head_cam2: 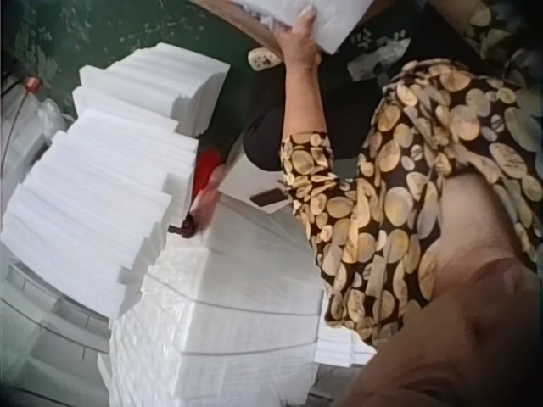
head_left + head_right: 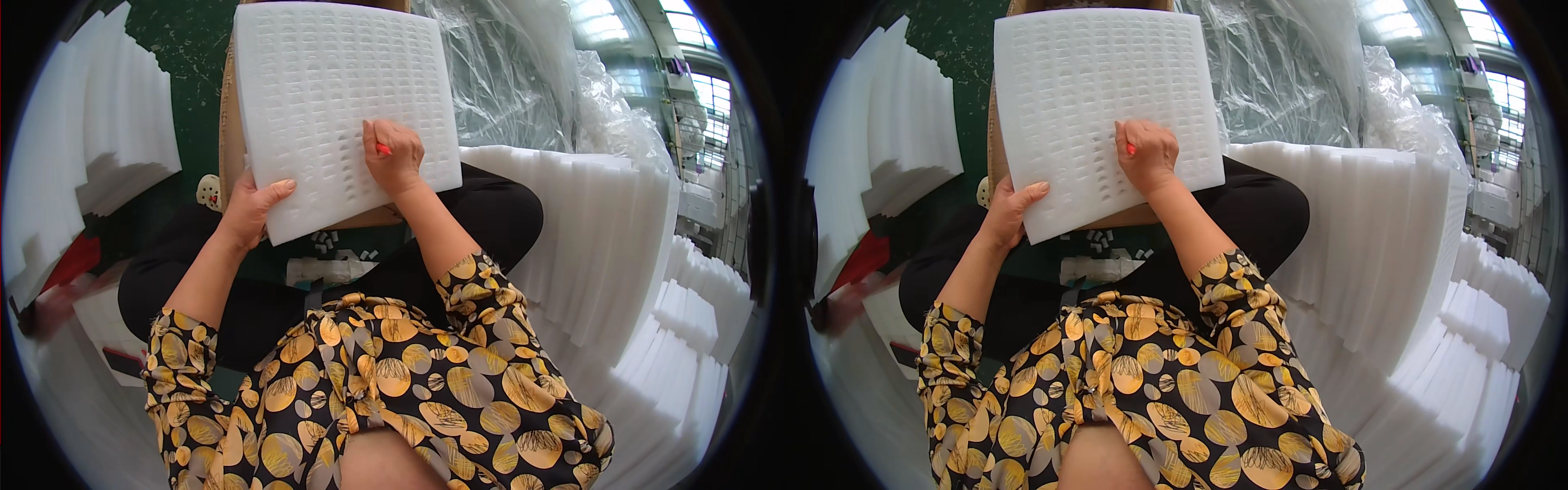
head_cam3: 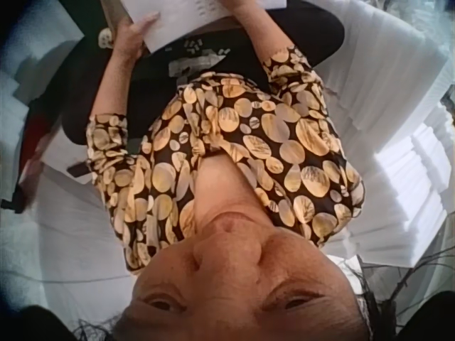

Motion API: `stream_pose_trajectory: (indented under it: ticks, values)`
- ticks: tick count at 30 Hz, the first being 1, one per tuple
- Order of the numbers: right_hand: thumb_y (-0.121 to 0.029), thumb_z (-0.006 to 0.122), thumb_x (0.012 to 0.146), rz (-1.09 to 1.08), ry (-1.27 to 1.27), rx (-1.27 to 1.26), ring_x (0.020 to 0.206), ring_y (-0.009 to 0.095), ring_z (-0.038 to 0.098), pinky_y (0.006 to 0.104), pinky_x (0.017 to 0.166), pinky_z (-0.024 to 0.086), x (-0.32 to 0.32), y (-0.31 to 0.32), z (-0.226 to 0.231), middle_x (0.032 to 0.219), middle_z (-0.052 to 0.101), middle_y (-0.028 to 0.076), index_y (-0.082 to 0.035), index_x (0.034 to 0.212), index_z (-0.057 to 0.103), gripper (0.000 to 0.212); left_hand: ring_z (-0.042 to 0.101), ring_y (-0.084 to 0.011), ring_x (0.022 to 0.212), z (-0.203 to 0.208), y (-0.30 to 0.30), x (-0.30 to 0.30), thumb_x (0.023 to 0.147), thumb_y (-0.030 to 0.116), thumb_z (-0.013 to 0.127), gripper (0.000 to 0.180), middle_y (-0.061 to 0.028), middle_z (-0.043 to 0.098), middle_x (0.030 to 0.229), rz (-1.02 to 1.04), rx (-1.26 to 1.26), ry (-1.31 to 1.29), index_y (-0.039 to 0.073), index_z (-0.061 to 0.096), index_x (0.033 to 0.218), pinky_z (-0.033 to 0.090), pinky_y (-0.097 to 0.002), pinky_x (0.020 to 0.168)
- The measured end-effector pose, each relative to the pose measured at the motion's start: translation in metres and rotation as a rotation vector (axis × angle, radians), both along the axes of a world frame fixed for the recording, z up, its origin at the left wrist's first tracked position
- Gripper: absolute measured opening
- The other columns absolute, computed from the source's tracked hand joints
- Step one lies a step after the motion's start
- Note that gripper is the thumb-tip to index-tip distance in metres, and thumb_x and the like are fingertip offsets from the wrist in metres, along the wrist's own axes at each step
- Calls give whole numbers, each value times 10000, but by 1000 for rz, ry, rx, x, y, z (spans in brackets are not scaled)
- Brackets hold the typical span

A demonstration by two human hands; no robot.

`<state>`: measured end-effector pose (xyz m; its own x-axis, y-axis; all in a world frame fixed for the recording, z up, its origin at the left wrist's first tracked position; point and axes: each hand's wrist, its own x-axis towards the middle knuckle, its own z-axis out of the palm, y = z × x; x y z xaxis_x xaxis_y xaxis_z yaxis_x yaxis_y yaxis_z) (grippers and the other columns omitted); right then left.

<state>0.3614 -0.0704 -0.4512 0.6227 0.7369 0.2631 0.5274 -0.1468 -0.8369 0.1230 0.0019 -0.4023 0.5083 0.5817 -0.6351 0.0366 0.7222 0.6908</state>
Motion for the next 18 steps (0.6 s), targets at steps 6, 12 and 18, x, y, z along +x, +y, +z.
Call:
stream_pose_trajectory:
  ticks: [6,12,18]
  values:
    - [-163,544,906,-71,225,75,495,143,350,286,481,333,8,1,6,540,431,11,-53,555,406,393,632,-263,832,0,-1,1,797,35,635,380,-201,625,1010,15,20,-1,-36,523,1154,539,-352,741]
    - [-174,542,897,-65,-84,-175,497,161,357,281,497,341,0,9,16,543,438,13,-60,555,413,383,631,-256,826,-1,-4,3,796,29,635,378,-192,626,1014,7,45,-22,-20,531,1156,538,-345,733]
    - [-163,520,904,-218,605,180,518,138,358,269,512,343,17,14,16,548,435,9,-50,556,407,383,628,-252,813,-3,-3,3,792,19,635,377,-182,630,1006,69,-25,37,-11,537,1155,536,-342,728]
